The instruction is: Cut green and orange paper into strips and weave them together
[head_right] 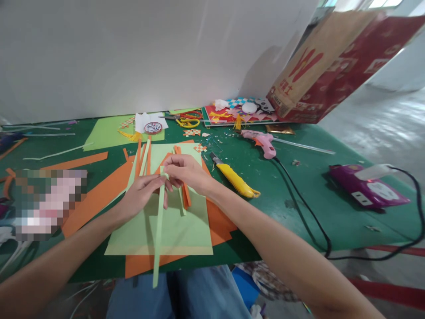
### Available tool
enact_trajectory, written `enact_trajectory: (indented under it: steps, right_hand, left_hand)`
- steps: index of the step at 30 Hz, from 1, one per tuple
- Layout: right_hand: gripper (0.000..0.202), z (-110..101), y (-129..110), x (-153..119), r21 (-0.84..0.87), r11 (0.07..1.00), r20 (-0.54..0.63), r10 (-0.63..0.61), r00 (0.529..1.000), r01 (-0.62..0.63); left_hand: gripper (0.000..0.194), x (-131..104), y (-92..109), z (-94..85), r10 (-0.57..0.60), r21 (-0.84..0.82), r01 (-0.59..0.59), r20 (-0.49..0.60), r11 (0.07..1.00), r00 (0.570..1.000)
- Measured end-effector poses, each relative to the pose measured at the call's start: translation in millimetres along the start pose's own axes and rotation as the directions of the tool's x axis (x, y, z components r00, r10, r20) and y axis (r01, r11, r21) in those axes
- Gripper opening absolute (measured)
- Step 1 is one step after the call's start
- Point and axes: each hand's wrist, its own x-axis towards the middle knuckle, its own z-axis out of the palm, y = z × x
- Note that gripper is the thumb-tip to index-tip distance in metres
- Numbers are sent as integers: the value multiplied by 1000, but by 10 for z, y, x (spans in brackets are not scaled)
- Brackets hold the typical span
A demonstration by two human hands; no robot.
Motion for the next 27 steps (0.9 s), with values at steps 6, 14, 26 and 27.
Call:
enact_trajectory:
  steps: [6,14,26,27]
  right_hand:
    - [7,-38,-35,-12,-59,998,48,37,998,-34]
    - [4,-18,-48,-14,-86,991,83,108,991,-101]
    - [14,100,40,-15,157,966,19,203,979,-204]
    - [15,109,49,-18,166,965,23,203,979,-204]
  left_hand:
    - [30,-7,26,-4,80,49,-74,-137,996,987]
    - [20,-8,31,-29,94,-2,-96,-171,995,981]
    - [18,-14,-24,-15,140,111,-115,-248,987,959]
    - [18,-11,-25,-16,140,112,-114,-266,987,954]
